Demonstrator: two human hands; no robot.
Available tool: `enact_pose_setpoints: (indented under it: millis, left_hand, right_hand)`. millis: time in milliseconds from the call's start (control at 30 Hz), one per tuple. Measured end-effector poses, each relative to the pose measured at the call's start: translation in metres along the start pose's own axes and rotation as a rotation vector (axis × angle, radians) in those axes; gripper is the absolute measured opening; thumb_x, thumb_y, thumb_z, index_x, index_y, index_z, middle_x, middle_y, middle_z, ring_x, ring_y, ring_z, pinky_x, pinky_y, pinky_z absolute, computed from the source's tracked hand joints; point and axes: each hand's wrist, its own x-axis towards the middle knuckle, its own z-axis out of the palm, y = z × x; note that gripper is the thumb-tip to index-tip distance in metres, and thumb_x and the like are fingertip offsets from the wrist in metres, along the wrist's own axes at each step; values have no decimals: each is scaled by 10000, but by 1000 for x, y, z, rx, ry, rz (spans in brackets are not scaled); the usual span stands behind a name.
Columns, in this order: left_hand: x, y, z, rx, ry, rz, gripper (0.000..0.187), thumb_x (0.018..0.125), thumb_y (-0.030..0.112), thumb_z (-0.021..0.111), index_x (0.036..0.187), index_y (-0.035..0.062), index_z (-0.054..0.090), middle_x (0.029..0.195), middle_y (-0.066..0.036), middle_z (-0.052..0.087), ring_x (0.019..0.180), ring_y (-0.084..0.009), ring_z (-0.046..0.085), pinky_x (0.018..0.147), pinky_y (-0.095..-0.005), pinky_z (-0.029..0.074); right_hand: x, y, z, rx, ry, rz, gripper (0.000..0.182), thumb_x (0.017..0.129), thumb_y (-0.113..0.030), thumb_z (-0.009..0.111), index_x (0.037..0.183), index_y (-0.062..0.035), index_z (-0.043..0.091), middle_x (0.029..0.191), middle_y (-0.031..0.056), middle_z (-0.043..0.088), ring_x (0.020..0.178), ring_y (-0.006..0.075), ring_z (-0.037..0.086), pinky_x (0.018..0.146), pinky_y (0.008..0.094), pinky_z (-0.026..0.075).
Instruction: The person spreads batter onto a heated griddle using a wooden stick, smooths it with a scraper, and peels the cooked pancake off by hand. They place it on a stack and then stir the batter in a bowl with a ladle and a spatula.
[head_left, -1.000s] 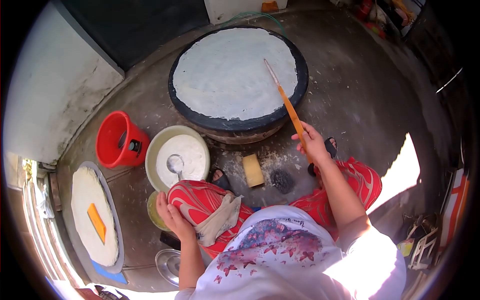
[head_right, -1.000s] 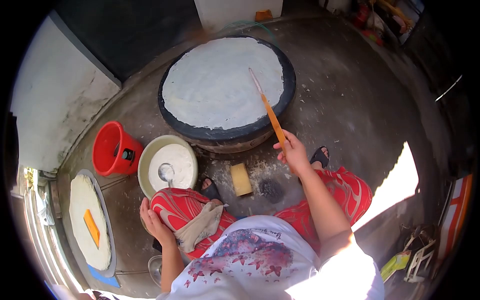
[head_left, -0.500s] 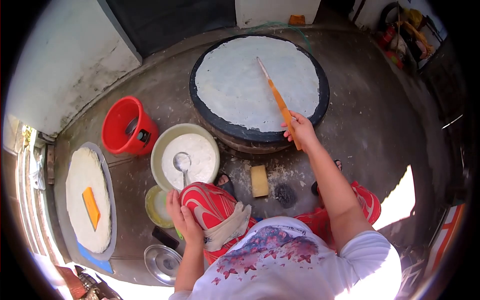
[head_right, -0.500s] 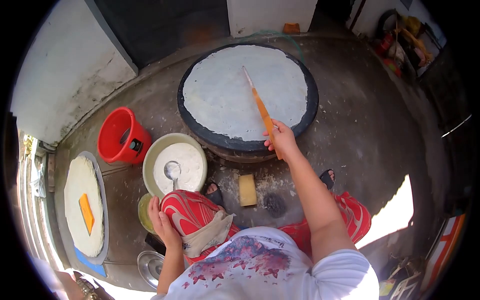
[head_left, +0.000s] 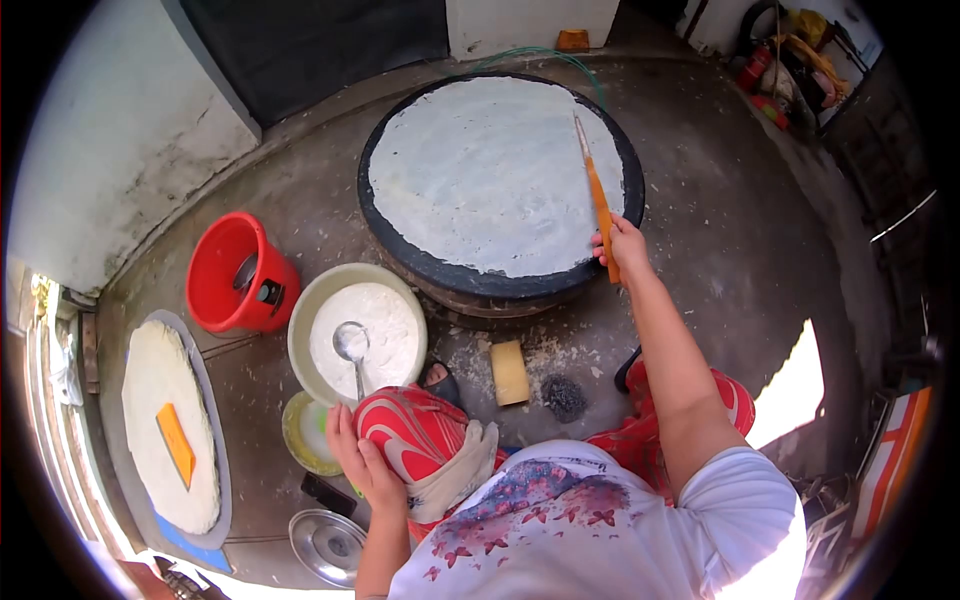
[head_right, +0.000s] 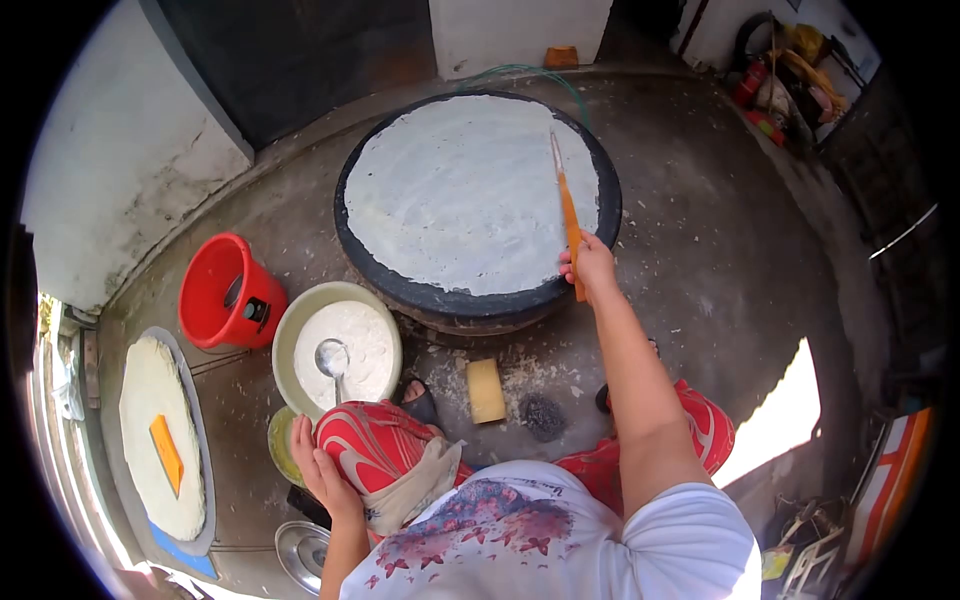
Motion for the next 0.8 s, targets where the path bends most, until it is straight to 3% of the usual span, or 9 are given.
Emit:
enact_pose_setpoints:
  millis: [167, 233, 267, 333, 467, 567, 667, 733, 800]
  left_hand:
    - [1, 6, 0, -34, -6, -8, 447, 925, 258, 328, 1207, -75, 425, 1289, -217, 381, 1212, -337, 343, 1021, -399, 225]
    - [1, 5, 1, -38, -8, -2, 447, 925, 260, 330, 1208, -73, 425, 1288, -215, 382, 1212, -336, 343, 1021, -399, 224]
    - [1, 5, 2, -42, -6, -1, 448, 925, 261, 332, 1208, -72, 426, 1288, -213, 382, 1212, -335, 342, 1021, -399, 224]
    - [1, 6, 2, -33, -4, 0, 453, 929, 270, 323, 1210, -68, 430, 1287, -199, 387, 1214, -311, 347, 1022, -382, 226]
    - [0, 6, 4, -35, -6, -18, 445, 926, 261, 330, 1207, -70, 427, 1285, -210, 385, 1210, -336, 344, 1021, -402, 225]
    - [2, 8, 3, -11, -18, 0, 442, 926, 257, 328, 1206, -70, 427, 1283, -210, 386, 1208, -336, 346, 1020, -403, 226]
    - [1, 6, 5, -36, -5, 7, 444, 925, 257, 327, 1206, -72, 427, 1282, -211, 387, 1206, -337, 347, 1019, -404, 227]
    - [1, 9, 4, -26, -10, 3, 444, 923, 257, 330, 1206, -71, 426, 1282, -210, 388, 1204, -338, 349, 1018, -404, 228]
    - [1, 9, 2, -8, -5, -8, 445, 921, 257, 333, 1207, -71, 426, 1281, -210, 388, 1202, -339, 351, 1017, -404, 229]
  right_hand:
    - [5, -12, 15, 5, 45, 20, 373, 924, -156, 319, 1281, -84, 402, 774, 73, 574, 523, 106, 501, 432, 230, 424]
    - [3, -25, 21, -364, -44, -40, 362, 889, -137, 366, 1233, -69, 454, 819, 114, 608, 630, 185, 584, 532, 305, 485]
    - [13, -21, 23, -361, -44, -38, 362, 889, -137, 366, 1233, -69, 454, 819, 114, 608, 630, 185, 584, 532, 305, 485]
    - [32, -9, 32, -1024, 147, -457, 335, 855, -127, 392, 1158, -49, 512, 916, 187, 614, 829, 289, 610, 711, 381, 489]
    - [31, -21, 46, -1102, 111, -274, 371, 864, -178, 399, 1206, -62, 485, 1033, 242, 565, 942, 377, 556, 822, 420, 436]
    - [27, -23, 45, -1072, 67, -317, 350, 862, -189, 412, 1172, -58, 508, 1032, 241, 566, 925, 383, 561, 809, 418, 443]
    - [6, 0, 35, -966, 40, -441, 334, 877, -167, 400, 1178, -72, 510, 946, 189, 612, 757, 328, 610, 669, 392, 489]
    - [-17, 8, 23, -75, -118, 47, 325, 907, -174, 398, 1207, -82, 480, 790, 87, 587, 594, 171, 569, 505, 315, 478]
    - [-36, 16, 14, 106, -9, 77, 334, 920, -169, 379, 1234, -89, 457, 767, 59, 557, 540, 121, 512, 456, 271, 447]
